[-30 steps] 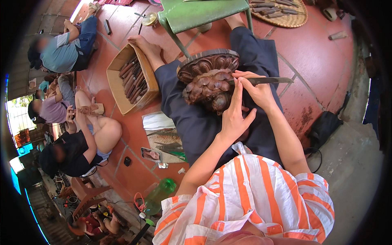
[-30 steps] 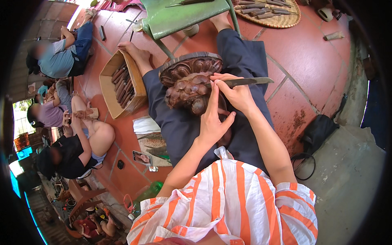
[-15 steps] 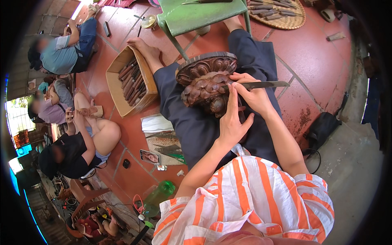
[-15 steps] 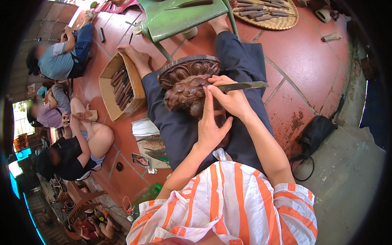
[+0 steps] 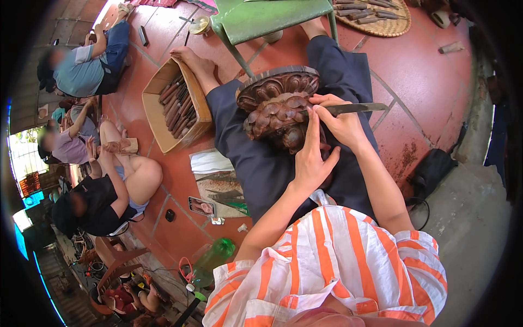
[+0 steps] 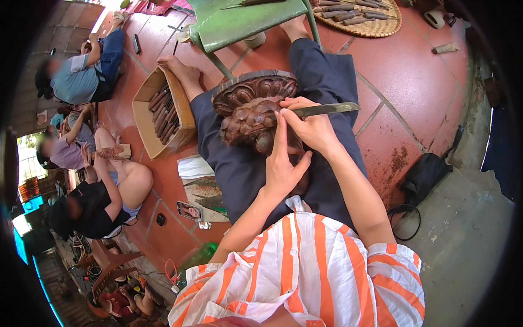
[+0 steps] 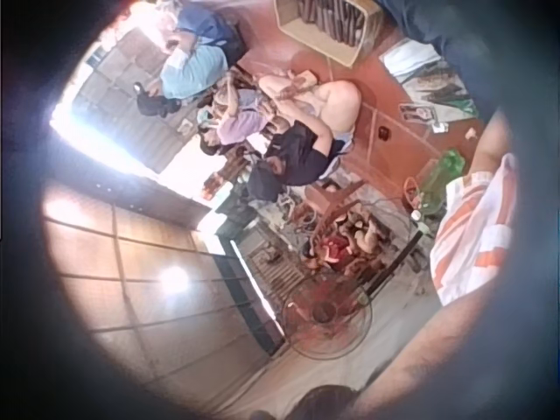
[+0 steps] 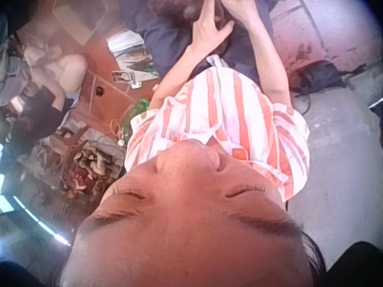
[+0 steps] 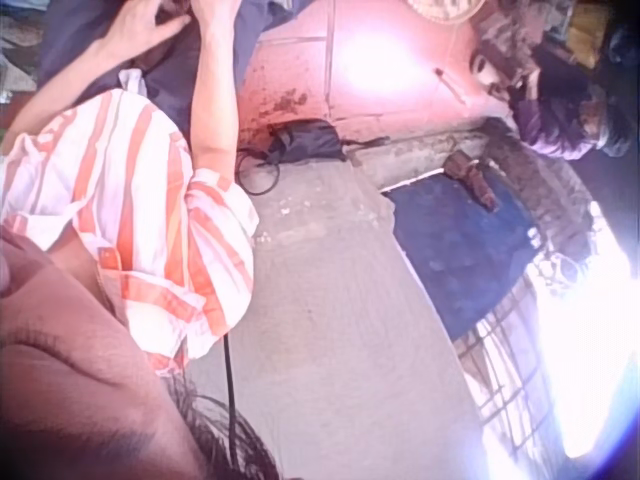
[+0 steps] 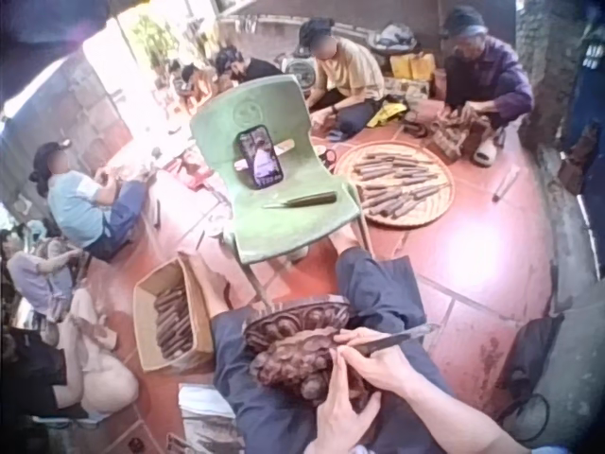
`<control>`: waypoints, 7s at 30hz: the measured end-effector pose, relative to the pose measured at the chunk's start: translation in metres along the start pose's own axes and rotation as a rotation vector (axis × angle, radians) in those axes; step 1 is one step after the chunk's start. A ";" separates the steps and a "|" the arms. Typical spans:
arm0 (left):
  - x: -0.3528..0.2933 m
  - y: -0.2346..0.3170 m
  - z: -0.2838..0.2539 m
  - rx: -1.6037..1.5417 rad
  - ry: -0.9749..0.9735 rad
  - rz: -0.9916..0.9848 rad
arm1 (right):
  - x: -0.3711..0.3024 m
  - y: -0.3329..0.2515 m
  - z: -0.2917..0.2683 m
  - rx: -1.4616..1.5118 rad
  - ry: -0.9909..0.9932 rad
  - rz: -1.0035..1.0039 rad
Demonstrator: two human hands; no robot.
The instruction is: The person sits on the floor and carves a dark wooden object using a small knife. They hold the object with one hand and carefully shape its surface with the other, occasionally rotating it to access different areas.
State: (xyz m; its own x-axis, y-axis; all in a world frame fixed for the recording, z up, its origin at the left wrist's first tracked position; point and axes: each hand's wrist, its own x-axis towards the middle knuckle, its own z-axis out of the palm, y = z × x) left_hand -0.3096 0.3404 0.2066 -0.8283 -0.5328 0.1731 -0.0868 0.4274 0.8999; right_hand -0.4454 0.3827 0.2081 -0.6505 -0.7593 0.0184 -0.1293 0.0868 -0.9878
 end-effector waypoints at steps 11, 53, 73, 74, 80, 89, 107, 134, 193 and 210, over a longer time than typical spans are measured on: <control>-0.001 -0.003 0.005 0.005 0.055 0.032 | -0.001 -0.007 0.004 -0.030 0.024 0.016; 0.081 0.015 -0.111 0.084 0.297 -0.020 | -0.009 0.005 0.000 0.034 0.061 -0.060; 0.154 -0.076 -0.084 0.765 0.370 -0.013 | 0.003 -0.007 0.014 -0.192 0.026 -0.122; 0.154 -0.075 -0.085 0.760 0.370 -0.012 | 0.003 -0.008 0.015 -0.199 0.025 -0.105; 0.153 -0.073 -0.083 0.768 0.374 -0.003 | 0.005 -0.009 0.016 -0.196 0.071 -0.113; 0.154 -0.078 -0.084 0.757 0.404 0.051 | 0.002 -0.004 0.015 -0.026 0.100 -0.046; 0.154 -0.077 -0.083 0.765 0.417 0.067 | 0.001 -0.005 0.021 -0.055 0.154 -0.086; 0.155 -0.076 -0.082 0.783 0.420 0.082 | 0.005 -0.005 0.030 -0.188 0.234 -0.056; 0.155 -0.077 -0.082 0.757 0.413 0.072 | 0.002 0.007 0.007 -0.063 0.039 -0.118; 0.152 -0.073 -0.086 0.656 0.347 -0.019 | -0.012 0.029 0.011 0.079 0.053 -0.206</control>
State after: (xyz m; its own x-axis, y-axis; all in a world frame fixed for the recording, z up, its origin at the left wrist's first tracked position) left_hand -0.3812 0.1655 0.2020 -0.6106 -0.6981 0.3741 -0.5021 0.7064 0.4988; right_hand -0.4330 0.3874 0.1780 -0.6551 -0.7206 0.2274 -0.2059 -0.1193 -0.9713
